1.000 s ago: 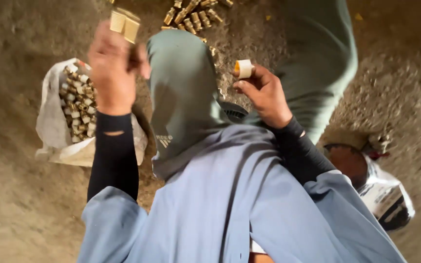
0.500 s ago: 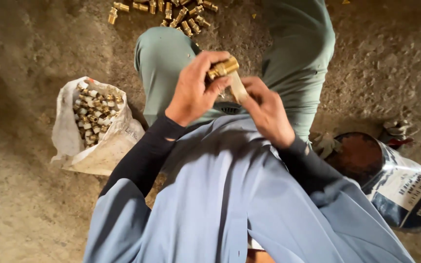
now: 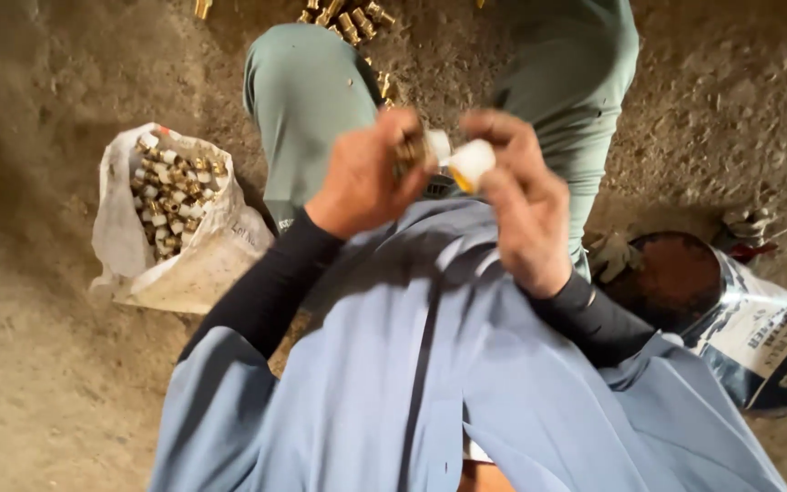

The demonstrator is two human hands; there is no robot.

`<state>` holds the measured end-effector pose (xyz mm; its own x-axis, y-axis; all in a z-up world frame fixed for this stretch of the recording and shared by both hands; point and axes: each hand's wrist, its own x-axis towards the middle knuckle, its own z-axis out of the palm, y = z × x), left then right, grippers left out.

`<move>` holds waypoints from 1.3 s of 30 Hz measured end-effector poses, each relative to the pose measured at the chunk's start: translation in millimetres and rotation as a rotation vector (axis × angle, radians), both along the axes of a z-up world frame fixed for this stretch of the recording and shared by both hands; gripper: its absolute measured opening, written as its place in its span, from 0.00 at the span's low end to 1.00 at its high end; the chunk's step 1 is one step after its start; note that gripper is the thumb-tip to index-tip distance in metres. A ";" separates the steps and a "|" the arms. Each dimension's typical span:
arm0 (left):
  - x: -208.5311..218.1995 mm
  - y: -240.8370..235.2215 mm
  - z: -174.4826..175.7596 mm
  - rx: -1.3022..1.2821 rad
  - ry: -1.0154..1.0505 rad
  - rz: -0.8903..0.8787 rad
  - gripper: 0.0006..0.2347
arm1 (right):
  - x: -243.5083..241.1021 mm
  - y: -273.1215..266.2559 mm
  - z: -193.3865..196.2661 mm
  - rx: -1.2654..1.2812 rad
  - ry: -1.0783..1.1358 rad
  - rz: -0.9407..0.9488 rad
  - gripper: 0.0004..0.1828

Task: Applying white PTFE sealant tape to the threaded ends of brass plumbing fittings.

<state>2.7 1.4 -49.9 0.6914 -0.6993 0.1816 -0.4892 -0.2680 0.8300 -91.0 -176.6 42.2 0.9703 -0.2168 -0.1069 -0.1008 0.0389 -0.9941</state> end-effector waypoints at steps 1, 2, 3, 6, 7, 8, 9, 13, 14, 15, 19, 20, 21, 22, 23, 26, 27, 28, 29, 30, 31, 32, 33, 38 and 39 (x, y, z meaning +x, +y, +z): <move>-4.6 -1.6 4.5 -0.004 0.001 -0.012 0.13 | -5.3 -0.9 -21.9 -0.004 0.001 -0.012 0.12; -9.0 -2.8 9.1 -0.101 -0.032 -0.038 0.12 | -10.6 -1.8 -43.7 0.101 0.140 -0.032 0.14; -13.2 -4.2 13.3 -0.201 -0.068 -0.055 0.11 | -14.1 -3.8 -65.6 0.203 0.274 -0.041 0.16; 4.5 -9.1 27.4 -0.321 -0.277 0.091 0.17 | -35.2 6.4 -90.9 -0.123 0.251 0.198 0.13; 1.7 -5.3 20.3 -0.311 -0.277 0.109 0.17 | -23.6 10.6 -61.3 -0.118 0.252 0.218 0.13; -1.4 -2.5 13.2 -0.193 -0.219 0.198 0.13 | -12.3 13.6 -31.7 -0.144 0.093 0.144 0.13; 0.0 -3.7 5.8 -0.087 -0.163 0.265 0.09 | -0.4 15.4 -1.8 -0.176 -0.072 0.046 0.13; -13.4 -6.9 6.6 -0.202 -0.238 0.091 0.10 | -10.9 4.8 -57.3 -0.039 0.031 0.011 0.17; -13.9 -7.0 3.3 -0.268 -0.211 0.114 0.09 | -27.5 7.2 -94.6 0.002 0.185 0.038 0.17; -12.3 -5.4 0.1 -0.329 -0.192 0.150 0.07 | -39.7 9.9 -133.1 0.046 0.332 0.081 0.17; -4.9 1.1 3.6 -0.125 -0.116 0.311 0.09 | -12.6 18.7 -40.0 0.174 0.086 0.027 0.10; -8.4 0.6 1.6 -0.115 -0.147 0.261 0.09 | 0.5 13.2 -15.6 0.000 0.012 0.045 0.12; -11.6 -2.1 -0.7 -0.111 -0.175 0.202 0.10 | 12.3 6.5 9.8 -0.181 -0.058 0.053 0.15; -11.9 -5.4 4.7 -0.119 -0.176 0.188 0.10 | 6.8 6.7 -18.3 -0.187 -0.059 0.039 0.15; -12.8 -7.4 9.8 -0.194 -0.196 0.171 0.10 | 2.4 7.1 -46.9 -0.055 0.164 0.009 0.16; -3.8 -3.6 6.4 -0.224 -0.190 0.212 0.10 | -10.4 12.6 -76.4 0.013 0.347 0.072 0.16; -5.3 2.3 3.3 -0.168 -0.152 0.271 0.10 | -19.7 16.9 -76.2 -0.041 0.318 0.166 0.15; -11.7 4.9 1.5 -0.153 -0.144 0.288 0.10 | -14.6 19.2 -58.7 -0.030 0.327 0.185 0.15; -8.8 2.2 -1.2 -0.098 -0.148 0.312 0.10 | -4.9 18.8 -41.7 0.005 0.179 0.123 0.14; -6.3 -1.8 -3.0 -0.043 -0.152 0.338 0.09 | 4.2 17.2 -23.8 0.039 0.031 0.062 0.13; -9.3 -0.8 -3.0 -0.047 -0.150 0.328 0.09 | 7.7 14.8 -29.2 0.036 0.031 0.053 0.13; -12.3 0.2 -3.0 -0.070 -0.144 0.252 0.10 | 11.1 12.3 -34.7 0.160 0.068 0.013 0.14; -13.5 0.6 -3.3 -0.095 -0.143 0.179 0.10 | 16.6 8.8 -40.4 0.283 0.098 -0.024 0.17; -23.3 6.6 2.5 -0.170 0.152 0.215 0.12 | 5.8 15.4 -81.5 -0.015 0.190 0.091 0.13; -21.7 5.7 6.2 -0.204 0.242 0.192 0.14 | 10.6 17.0 -74.8 -0.246 0.145 0.099 0.17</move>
